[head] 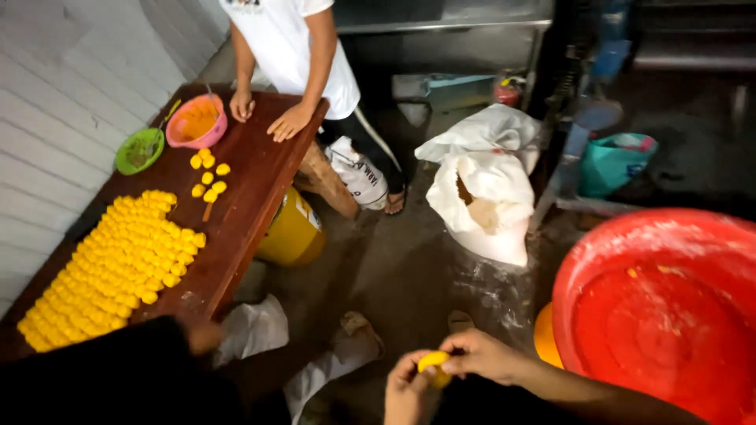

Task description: Shaping yellow dough balls, filling them, and arranging them on a metal baking tray.

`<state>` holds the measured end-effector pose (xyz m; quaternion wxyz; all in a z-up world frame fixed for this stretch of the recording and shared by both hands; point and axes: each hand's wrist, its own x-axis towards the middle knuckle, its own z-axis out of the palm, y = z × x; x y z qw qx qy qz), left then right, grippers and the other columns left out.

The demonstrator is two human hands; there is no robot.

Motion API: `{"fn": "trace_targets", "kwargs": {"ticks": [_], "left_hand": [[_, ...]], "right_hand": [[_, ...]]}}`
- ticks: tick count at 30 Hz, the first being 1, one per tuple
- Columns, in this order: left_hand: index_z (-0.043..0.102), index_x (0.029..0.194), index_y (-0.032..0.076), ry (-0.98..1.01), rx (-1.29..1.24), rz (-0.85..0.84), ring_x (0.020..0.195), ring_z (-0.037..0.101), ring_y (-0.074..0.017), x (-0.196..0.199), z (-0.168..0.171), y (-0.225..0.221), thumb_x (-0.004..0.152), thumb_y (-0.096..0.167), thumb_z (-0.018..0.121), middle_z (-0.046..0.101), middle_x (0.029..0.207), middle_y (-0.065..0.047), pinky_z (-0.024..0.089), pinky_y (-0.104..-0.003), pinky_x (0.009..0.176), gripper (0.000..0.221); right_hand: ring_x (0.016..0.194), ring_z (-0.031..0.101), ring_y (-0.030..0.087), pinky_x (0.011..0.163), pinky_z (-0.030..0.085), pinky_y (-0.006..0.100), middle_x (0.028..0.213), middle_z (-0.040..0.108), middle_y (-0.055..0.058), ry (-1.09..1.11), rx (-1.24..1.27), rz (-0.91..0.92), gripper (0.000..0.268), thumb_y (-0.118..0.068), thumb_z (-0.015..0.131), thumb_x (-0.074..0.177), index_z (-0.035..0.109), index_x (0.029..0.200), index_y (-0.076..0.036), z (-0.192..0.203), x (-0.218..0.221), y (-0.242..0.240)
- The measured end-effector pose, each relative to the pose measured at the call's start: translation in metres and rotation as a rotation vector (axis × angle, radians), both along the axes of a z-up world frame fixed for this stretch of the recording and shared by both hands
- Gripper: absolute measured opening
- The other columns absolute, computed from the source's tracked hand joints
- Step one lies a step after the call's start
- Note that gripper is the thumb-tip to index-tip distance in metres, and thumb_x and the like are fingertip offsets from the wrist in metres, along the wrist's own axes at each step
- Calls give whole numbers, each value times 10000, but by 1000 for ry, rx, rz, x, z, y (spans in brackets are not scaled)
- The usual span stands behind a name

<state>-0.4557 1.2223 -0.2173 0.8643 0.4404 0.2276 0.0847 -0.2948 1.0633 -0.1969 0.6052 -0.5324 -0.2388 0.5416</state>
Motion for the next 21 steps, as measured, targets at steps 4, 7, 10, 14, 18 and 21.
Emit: {"fn": "trace_targets", "kwargs": {"ticks": [4, 7, 10, 14, 18, 21], "left_hand": [[732, 1128, -73, 261, 116, 145, 891, 682, -225, 49, 76, 26, 898, -41, 624, 774, 1035, -178, 543, -308, 832, 256], [719, 1119, -94, 243, 60, 220, 905, 647, -226, 78, 74, 48, 920, -45, 610, 745, 1032, -183, 504, -313, 847, 232], [705, 1125, -101, 280, 32, 254, 899, 640, -230, 101, 68, 63, 932, -48, 595, 729, 1034, -188, 514, -325, 837, 229], [723, 1114, -59, 319, 94, 213, 831, 623, -197, 130, 63, 81, 917, -36, 594, 720, 991, -153, 513, -286, 758, 236], [664, 1182, -74, 195, 2, 133, 919, 635, -230, 147, 56, 94, 885, -36, 592, 714, 1073, -184, 509, -321, 853, 307], [633, 1256, -52, 293, -60, 97, 866, 647, -215, 160, 71, 101, 961, 21, 558, 695, 1081, -184, 518, -286, 737, 314]], "right_hand": [[828, 624, 126, 726, 507, 245, 999, 738, 90, 139, -5, 45, 281, -50, 736, 886, 730, 1153, 36, 21, 57, 36], [801, 629, 139, 686, 501, 240, 999, 734, 110, 207, -133, -32, 298, -41, 737, 897, 730, 1182, 47, 20, 93, 55], [722, 624, 164, 637, 500, 249, 938, 739, 139, 165, -251, -146, 296, -36, 732, 896, 737, 1170, 76, 35, 120, 61], [787, 634, 221, 672, 527, 313, 959, 729, 188, 161, -209, -250, 268, -18, 700, 911, 715, 1149, 105, 15, 144, 60], [731, 615, 219, 654, 517, 322, 946, 718, 198, 194, -94, -323, 255, 9, 697, 910, 697, 1139, 119, 51, 144, 75], [735, 630, 109, 675, 510, 224, 912, 773, 56, -223, -66, -211, 291, -45, 760, 871, 776, 1161, -22, 114, 139, 104]]}}
